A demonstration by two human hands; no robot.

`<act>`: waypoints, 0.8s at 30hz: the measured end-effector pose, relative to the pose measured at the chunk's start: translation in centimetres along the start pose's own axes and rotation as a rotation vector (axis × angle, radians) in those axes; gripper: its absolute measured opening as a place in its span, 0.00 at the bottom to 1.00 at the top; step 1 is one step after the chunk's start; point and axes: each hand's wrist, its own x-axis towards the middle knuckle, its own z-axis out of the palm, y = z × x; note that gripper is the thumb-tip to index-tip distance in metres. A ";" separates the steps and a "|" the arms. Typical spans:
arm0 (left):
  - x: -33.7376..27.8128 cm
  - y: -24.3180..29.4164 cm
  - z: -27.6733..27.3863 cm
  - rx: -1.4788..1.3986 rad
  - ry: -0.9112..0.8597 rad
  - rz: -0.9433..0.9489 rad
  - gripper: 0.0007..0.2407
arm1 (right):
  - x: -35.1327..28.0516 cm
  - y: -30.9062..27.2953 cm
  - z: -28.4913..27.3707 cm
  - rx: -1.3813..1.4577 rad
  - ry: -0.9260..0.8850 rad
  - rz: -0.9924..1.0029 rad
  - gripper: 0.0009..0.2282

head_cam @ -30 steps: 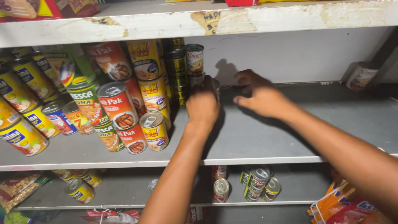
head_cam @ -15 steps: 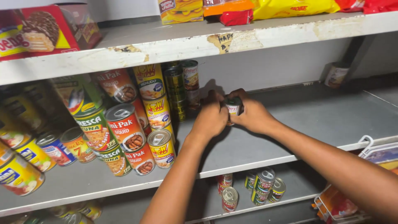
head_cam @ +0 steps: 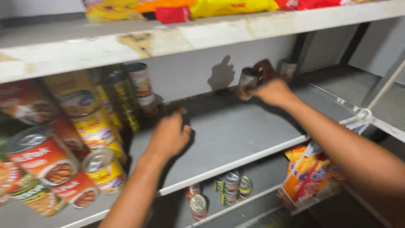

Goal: Organizing and rearranging various canned goods on grocery store shelves.

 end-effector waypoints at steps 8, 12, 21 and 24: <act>-0.3 2.6 -0.8 0.038 0.061 -0.026 0.18 | 4.6 16.8 -7.2 -0.174 0.241 -0.028 0.33; 0.1 3.3 -0.4 0.069 0.091 -0.021 0.17 | 5.3 19.1 -9.4 -0.188 0.333 0.125 0.34; 0.1 5.4 -0.8 0.122 0.059 -0.280 0.18 | 9.6 22.4 -8.7 -0.136 0.402 -0.078 0.28; -0.4 3.1 -0.2 0.171 0.161 -0.083 0.16 | 10.9 22.9 -8.1 -0.037 0.413 -0.062 0.27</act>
